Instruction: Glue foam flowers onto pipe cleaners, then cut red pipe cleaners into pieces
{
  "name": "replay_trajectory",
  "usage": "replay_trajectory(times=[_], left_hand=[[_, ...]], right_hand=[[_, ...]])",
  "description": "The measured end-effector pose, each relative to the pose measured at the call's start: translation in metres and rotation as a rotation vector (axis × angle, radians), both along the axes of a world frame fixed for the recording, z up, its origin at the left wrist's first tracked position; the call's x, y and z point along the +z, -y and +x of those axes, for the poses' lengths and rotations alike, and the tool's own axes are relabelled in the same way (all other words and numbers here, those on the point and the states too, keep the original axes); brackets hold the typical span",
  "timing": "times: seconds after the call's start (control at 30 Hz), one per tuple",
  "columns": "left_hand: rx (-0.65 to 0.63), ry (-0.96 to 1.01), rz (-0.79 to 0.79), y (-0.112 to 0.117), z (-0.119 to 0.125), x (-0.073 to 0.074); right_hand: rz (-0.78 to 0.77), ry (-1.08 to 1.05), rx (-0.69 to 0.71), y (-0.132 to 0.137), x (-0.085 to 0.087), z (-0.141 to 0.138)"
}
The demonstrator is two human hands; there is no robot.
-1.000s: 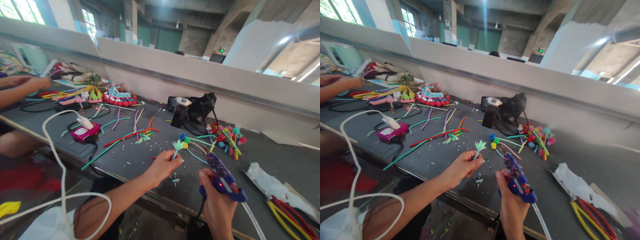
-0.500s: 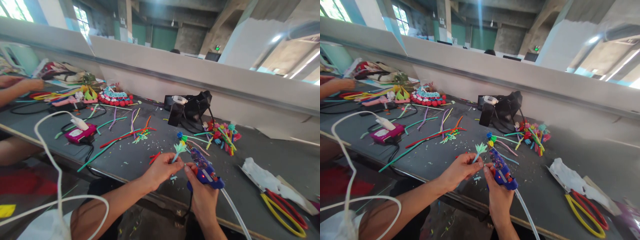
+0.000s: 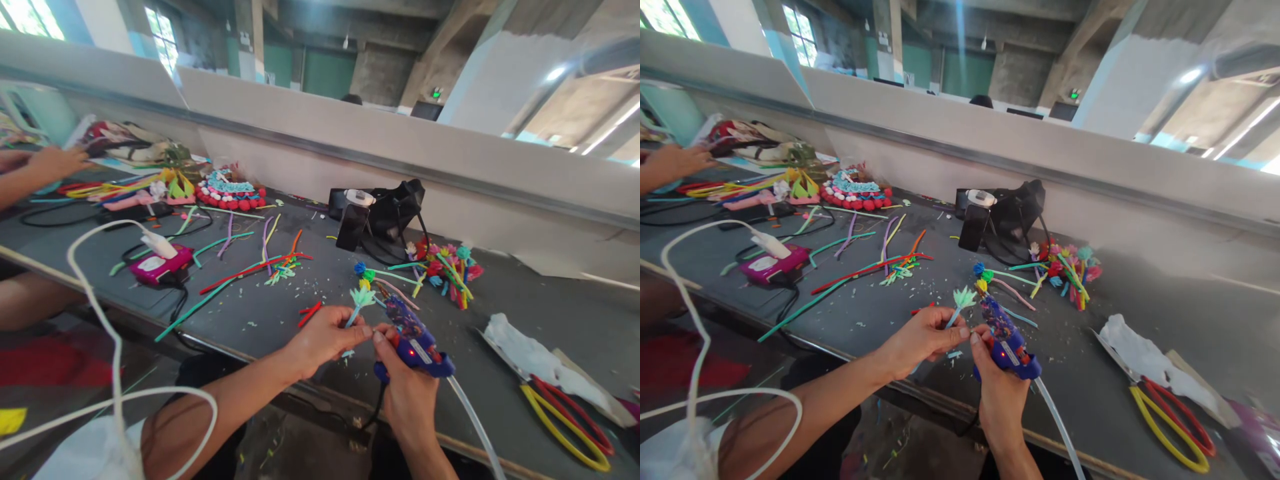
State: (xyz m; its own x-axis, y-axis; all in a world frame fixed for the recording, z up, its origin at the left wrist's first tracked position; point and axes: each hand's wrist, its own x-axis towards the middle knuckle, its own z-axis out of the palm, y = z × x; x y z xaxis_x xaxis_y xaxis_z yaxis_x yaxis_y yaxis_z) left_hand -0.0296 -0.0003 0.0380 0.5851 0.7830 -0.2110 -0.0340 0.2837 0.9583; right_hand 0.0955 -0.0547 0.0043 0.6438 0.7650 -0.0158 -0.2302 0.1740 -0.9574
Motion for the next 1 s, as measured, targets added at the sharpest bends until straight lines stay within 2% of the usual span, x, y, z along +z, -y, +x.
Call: replay_trajectory(times=[0.13, 0.27, 0.53, 0.8, 1.0], left_hand=[[-0.014, -0.015, 0.013, -0.003, -0.002, 0.001], [0.069, -0.011, 0.025, -0.006, -0.004, 0.000], [0.085, 0.015, 0.104, -0.006, -0.001, -0.003], [0.060, 0.066, 0.047, -0.006, 0.001, -0.004], [0.037, 0.044, 0.084, -0.007, 0.000, -0.005]], right_hand=[[0.054, -0.028, -0.002, -0.002, 0.009, 0.006], [0.095, -0.063, -0.026, -0.004, 0.016, 0.014], [0.048, -0.231, 0.178, 0.002, 0.012, 0.004], [0.055, -0.246, 0.141, 0.002, 0.011, 0.000], [0.053, -0.324, 0.212, 0.001, 0.010, -0.001]])
